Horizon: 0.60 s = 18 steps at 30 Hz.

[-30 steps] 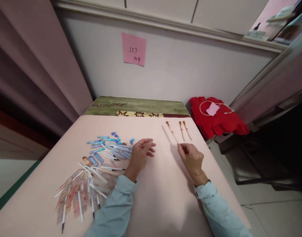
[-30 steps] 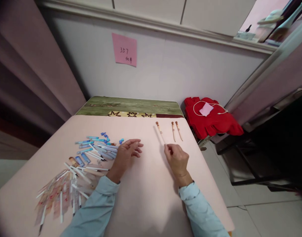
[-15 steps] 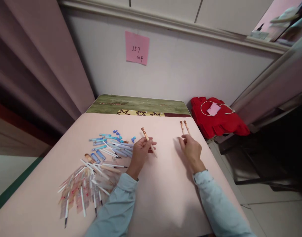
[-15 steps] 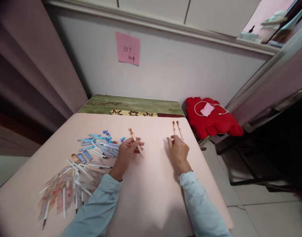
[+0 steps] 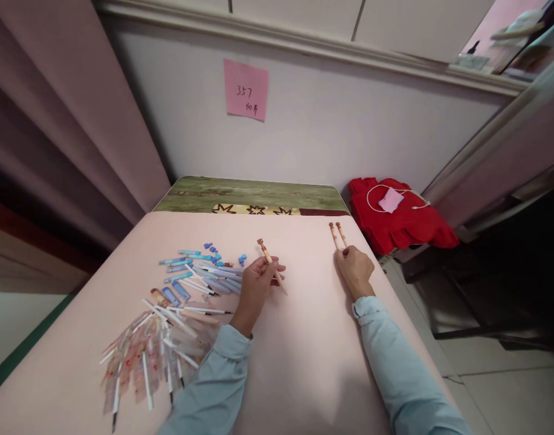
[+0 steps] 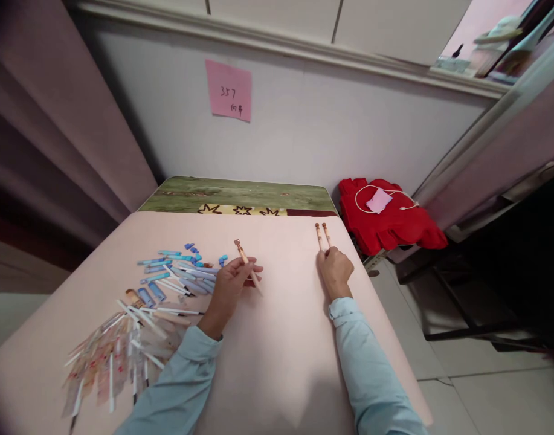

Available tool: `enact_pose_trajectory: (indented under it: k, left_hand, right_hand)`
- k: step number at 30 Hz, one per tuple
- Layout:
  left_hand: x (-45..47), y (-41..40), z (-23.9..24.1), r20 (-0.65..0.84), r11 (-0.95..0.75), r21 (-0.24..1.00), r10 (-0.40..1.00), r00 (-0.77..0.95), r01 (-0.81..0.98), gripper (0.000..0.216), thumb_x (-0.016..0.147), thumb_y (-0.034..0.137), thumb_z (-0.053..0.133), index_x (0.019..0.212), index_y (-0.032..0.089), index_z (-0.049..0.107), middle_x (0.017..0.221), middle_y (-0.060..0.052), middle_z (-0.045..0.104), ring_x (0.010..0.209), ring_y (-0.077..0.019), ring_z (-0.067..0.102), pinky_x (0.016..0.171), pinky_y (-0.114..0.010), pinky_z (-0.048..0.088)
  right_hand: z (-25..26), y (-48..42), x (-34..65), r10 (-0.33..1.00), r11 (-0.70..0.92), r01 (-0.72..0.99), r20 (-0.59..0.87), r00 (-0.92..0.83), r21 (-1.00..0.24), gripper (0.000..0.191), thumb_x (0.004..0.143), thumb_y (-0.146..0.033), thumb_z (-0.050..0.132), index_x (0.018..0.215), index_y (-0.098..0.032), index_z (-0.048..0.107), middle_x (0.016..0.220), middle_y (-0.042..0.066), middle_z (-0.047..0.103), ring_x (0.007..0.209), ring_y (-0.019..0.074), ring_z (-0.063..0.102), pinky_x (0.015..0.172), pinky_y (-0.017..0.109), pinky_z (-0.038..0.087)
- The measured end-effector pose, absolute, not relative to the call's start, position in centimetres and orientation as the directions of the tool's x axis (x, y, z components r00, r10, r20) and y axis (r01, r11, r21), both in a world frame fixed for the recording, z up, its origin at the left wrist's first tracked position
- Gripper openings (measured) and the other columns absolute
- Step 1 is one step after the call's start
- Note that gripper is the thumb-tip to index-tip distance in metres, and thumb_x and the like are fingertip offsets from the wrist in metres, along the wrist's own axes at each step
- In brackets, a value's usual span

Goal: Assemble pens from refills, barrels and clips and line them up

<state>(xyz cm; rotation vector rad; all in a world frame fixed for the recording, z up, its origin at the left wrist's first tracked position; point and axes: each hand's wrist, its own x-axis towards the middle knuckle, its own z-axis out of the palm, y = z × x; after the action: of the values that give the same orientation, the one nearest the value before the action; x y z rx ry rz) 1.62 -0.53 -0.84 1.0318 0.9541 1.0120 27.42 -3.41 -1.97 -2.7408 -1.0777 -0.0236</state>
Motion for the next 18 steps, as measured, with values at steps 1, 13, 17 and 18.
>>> enact_pose_trajectory:
  k: [1,13,17,18]
  left_hand:
    - [1.6,-0.5,-0.8,-0.141,0.192,0.962,0.958,0.251,-0.195,0.043,0.075,0.048,0.071,0.101,0.013,0.064,0.084,-0.009,0.074,0.063,-0.0167,0.066,0.058,-0.028,0.053]
    - [2.1,-0.6,-0.7,-0.163,0.209,0.960,0.959,0.231,-0.188,0.043,0.073,0.046,0.074,0.100,0.014,0.064,0.082,-0.008,0.074,0.061,-0.0161,0.065,0.057,-0.027,0.051]
    - [2.1,-0.6,-0.6,-0.160,0.200,0.958,0.967,0.196,-0.205,0.038,0.074,0.046,0.074,0.094,0.017,0.059,0.081,-0.007,0.074,0.060,-0.0153,0.064,0.055,-0.026,0.050]
    - [2.1,-0.6,-0.5,-0.157,0.195,0.959,0.969,0.190,-0.206,0.037,0.073,0.046,0.074,0.092,0.017,0.058,0.080,-0.007,0.074,0.059,-0.0149,0.063,0.054,-0.026,0.049]
  right_hand:
    - [-2.0,-3.4,27.6,0.666,-0.721,0.669,0.089,0.741,-0.178,0.034,0.091,-0.043,0.050,0.101,-0.018,0.072,0.089,0.014,0.073,0.087,0.0277,0.069,0.075,0.035,0.046]
    - [-2.1,-3.7,28.8,0.665,-0.712,0.676,0.129,0.736,-0.188,0.037,0.089,-0.048,0.053,0.099,-0.019,0.074,0.085,0.013,0.073,0.081,0.0264,0.069,0.068,0.033,0.043]
    - [-2.4,-4.0,29.5,0.664,-0.708,0.677,0.138,0.735,-0.199,0.038,0.089,-0.049,0.054,0.101,-0.018,0.073,0.086,0.013,0.073,0.080,0.0265,0.068,0.067,0.033,0.041]
    - [-2.4,-4.1,29.6,0.664,-0.704,0.679,0.145,0.733,-0.207,0.038,0.089,-0.049,0.054,0.100,-0.018,0.073,0.085,0.013,0.073,0.079,0.0266,0.067,0.067,0.033,0.041]
